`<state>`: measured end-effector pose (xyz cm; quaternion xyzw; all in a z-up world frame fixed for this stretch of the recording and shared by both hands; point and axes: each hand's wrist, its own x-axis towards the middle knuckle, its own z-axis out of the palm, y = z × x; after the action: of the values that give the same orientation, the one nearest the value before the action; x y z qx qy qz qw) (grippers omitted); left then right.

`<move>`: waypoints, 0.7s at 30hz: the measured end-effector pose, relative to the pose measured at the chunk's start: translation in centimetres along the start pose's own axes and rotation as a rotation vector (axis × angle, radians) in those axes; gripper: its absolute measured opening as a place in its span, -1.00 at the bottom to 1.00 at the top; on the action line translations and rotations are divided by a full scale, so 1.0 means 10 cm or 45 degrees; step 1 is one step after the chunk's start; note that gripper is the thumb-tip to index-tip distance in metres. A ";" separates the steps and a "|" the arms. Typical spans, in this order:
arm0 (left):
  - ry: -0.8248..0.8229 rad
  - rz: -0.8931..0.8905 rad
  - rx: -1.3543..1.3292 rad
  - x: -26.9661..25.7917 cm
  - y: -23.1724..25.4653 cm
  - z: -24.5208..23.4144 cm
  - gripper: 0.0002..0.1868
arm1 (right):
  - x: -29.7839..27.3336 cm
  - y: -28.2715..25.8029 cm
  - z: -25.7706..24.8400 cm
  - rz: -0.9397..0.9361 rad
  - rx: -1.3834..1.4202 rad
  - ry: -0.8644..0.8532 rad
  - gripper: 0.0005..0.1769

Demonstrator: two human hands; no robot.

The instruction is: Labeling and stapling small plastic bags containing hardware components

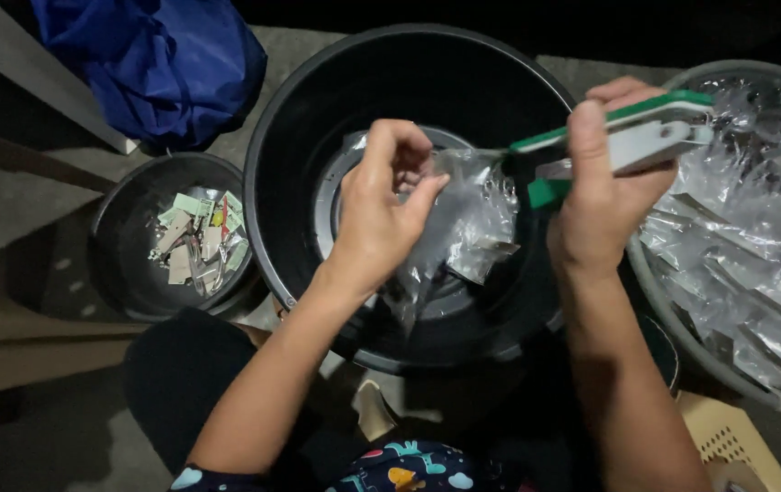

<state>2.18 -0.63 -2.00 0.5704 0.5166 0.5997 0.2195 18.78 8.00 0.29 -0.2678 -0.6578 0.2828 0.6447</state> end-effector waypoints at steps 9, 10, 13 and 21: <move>0.042 0.044 0.129 -0.07 -0.24 0.28 -0.77 | -0.01 0.42 0.45 0.338 -0.127 -0.129 -0.52; 0.042 0.034 0.133 -0.10 -0.28 0.30 -0.77 | -0.04 0.46 0.45 0.347 -0.124 -0.134 -0.52; 0.021 -0.073 0.127 -0.12 -0.46 0.36 -0.77 | -0.13 0.69 0.37 0.419 -0.132 -0.189 -0.54; -0.116 -0.071 0.162 0.33 -0.97 0.20 -0.81 | 0.01 0.80 -0.48 0.677 -0.489 -0.503 -0.80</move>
<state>0.05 6.49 -9.32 0.5953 0.5588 0.5327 0.2225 23.48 13.77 -5.35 -0.4853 -0.7180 0.3578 0.3479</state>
